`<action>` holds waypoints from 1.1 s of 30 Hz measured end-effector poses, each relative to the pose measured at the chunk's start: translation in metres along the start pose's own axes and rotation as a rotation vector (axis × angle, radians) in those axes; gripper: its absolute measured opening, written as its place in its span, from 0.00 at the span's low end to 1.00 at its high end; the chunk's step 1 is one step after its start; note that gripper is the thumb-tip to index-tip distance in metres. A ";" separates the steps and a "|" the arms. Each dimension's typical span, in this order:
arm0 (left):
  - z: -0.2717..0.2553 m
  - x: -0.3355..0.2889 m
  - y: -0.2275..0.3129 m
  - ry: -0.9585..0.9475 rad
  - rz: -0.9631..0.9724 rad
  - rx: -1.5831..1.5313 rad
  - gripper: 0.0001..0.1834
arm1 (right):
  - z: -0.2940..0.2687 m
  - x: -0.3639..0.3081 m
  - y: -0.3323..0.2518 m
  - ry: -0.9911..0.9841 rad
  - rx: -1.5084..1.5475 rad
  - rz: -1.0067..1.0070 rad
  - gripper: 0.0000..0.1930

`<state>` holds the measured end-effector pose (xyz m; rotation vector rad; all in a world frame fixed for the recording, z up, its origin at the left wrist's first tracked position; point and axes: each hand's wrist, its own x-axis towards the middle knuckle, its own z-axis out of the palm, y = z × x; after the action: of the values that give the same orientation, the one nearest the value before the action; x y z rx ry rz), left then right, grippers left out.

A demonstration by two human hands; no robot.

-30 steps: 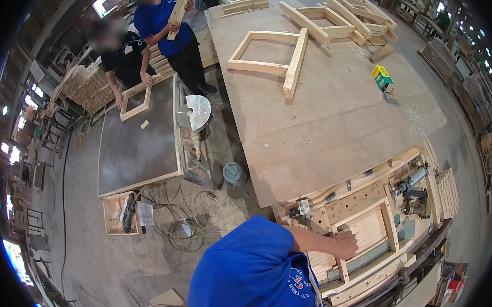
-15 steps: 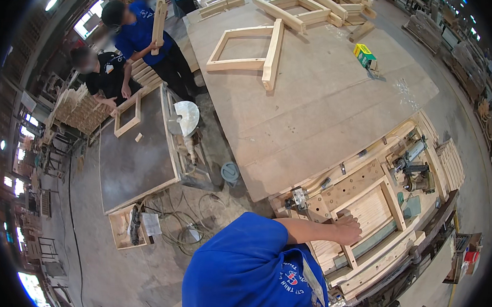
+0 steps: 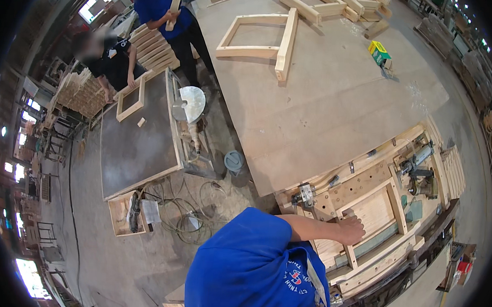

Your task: The person assembles wooden frames on a jig using a pneumatic nail gun. They place frame pieces into the jig, align them, and drive nails to secure the joints. Completed frames are removed and stacked on the table while new pieces are loaded for the next cycle.

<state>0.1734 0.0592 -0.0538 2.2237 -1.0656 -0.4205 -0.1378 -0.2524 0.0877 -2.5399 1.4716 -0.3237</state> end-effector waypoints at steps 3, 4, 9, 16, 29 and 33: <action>-0.002 0.002 0.010 -0.036 0.137 0.042 0.13 | -0.039 -0.003 0.025 -0.062 0.291 0.197 0.22; 0.002 0.002 0.018 -0.045 0.237 0.062 0.12 | -0.062 -0.013 0.038 -0.064 0.405 0.284 0.22; 0.010 -0.020 0.047 0.068 0.297 -0.389 0.11 | -0.067 -0.058 -0.016 -0.081 0.750 0.296 0.13; 0.036 -0.054 0.083 -0.730 0.098 -0.865 0.26 | -0.010 -0.136 -0.170 -0.366 0.735 0.366 0.11; 0.064 -0.030 0.066 -0.819 -0.223 -0.678 0.32 | 0.083 -0.133 -0.162 -0.562 0.631 0.355 0.15; 0.071 -0.027 0.062 -0.837 -0.170 -0.699 0.30 | 0.091 -0.130 -0.156 -0.544 0.444 0.295 0.18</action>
<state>0.0833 0.0224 -0.0664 1.4937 -0.8922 -1.6153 -0.0464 -0.0580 0.0298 -1.8352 1.3412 0.0809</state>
